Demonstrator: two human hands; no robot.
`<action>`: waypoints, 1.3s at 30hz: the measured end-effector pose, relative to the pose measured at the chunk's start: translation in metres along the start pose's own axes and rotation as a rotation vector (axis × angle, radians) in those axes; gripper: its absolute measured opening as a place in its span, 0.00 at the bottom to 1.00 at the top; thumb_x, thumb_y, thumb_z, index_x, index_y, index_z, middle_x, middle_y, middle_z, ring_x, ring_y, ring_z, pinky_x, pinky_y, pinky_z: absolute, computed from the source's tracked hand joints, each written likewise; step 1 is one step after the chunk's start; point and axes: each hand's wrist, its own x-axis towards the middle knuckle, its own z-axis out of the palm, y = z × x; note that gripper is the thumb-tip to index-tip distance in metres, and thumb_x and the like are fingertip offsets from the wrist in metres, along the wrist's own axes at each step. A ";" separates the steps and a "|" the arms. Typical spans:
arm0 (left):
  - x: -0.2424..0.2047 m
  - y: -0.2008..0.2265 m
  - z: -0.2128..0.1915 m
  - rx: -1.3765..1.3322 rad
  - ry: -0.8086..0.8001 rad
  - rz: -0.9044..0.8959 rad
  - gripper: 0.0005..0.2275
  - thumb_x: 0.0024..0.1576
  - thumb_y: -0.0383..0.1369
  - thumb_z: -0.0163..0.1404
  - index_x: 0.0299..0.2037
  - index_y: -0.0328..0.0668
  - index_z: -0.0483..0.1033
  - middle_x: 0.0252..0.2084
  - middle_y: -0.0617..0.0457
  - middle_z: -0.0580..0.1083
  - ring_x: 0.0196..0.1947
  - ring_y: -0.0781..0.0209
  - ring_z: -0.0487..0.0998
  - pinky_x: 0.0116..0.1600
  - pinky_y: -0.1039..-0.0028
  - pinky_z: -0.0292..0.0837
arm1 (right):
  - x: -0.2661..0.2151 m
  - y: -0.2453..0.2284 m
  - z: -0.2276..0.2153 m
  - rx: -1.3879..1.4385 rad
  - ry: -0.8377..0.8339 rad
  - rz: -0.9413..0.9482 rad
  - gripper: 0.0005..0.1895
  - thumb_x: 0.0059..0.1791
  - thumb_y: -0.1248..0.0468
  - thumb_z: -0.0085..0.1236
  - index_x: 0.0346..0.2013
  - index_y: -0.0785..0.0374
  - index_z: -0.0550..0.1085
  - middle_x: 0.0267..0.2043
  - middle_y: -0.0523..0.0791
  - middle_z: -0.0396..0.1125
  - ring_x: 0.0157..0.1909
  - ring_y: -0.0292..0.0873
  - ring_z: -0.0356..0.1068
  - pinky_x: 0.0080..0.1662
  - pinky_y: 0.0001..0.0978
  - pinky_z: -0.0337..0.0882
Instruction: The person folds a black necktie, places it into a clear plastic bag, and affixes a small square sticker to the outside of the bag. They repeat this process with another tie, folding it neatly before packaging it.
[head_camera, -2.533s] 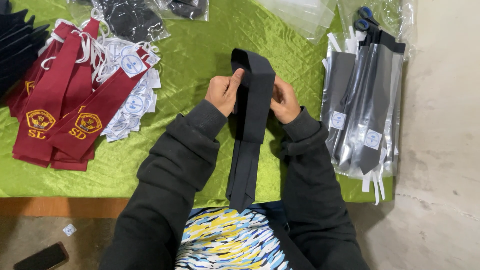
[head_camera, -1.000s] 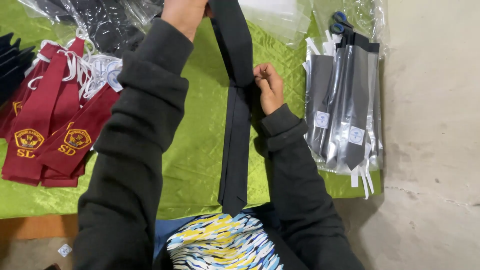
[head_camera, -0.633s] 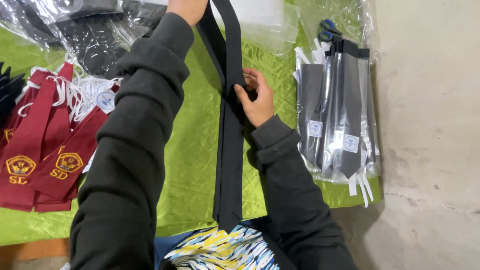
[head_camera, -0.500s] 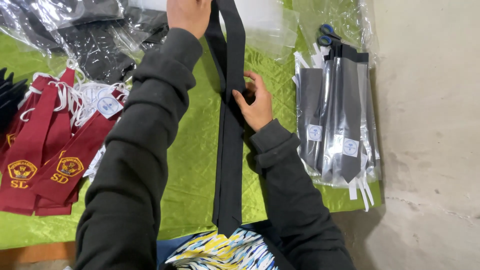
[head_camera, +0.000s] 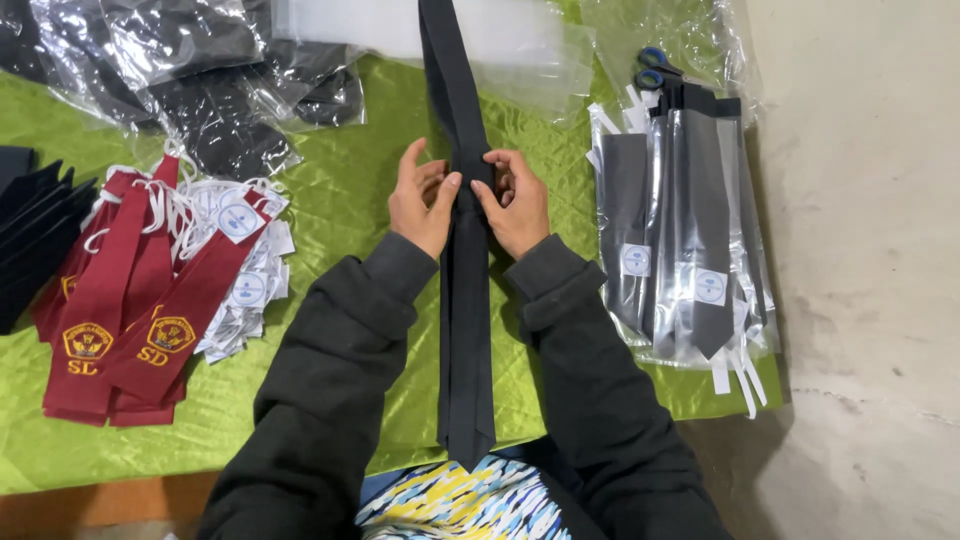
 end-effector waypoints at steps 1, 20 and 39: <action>-0.007 0.001 0.002 -0.033 -0.009 0.051 0.28 0.67 0.30 0.53 0.73 0.35 0.52 0.53 0.28 0.74 0.53 0.28 0.77 0.58 0.49 0.78 | 0.001 0.004 0.002 -0.031 0.010 0.035 0.12 0.50 0.58 0.69 0.46 0.46 0.77 0.23 0.38 0.67 0.22 0.35 0.62 0.30 0.25 0.66; -0.015 -0.029 -0.003 0.239 -0.156 0.285 0.20 0.62 0.16 0.45 0.64 0.36 0.72 0.67 0.34 0.65 0.62 0.29 0.71 0.60 0.53 0.77 | -0.016 -0.019 0.003 -0.817 -0.266 -0.181 0.28 0.62 0.41 0.39 0.71 0.50 0.68 0.79 0.49 0.46 0.75 0.62 0.42 0.64 0.56 0.54; -0.017 -0.017 -0.003 0.629 -0.243 0.321 0.33 0.58 0.20 0.45 0.76 0.38 0.48 0.69 0.34 0.63 0.72 0.33 0.55 0.73 0.48 0.54 | -0.016 0.013 0.019 -0.589 -0.265 -0.242 0.27 0.61 0.50 0.39 0.73 0.58 0.62 0.78 0.48 0.48 0.79 0.58 0.44 0.73 0.61 0.46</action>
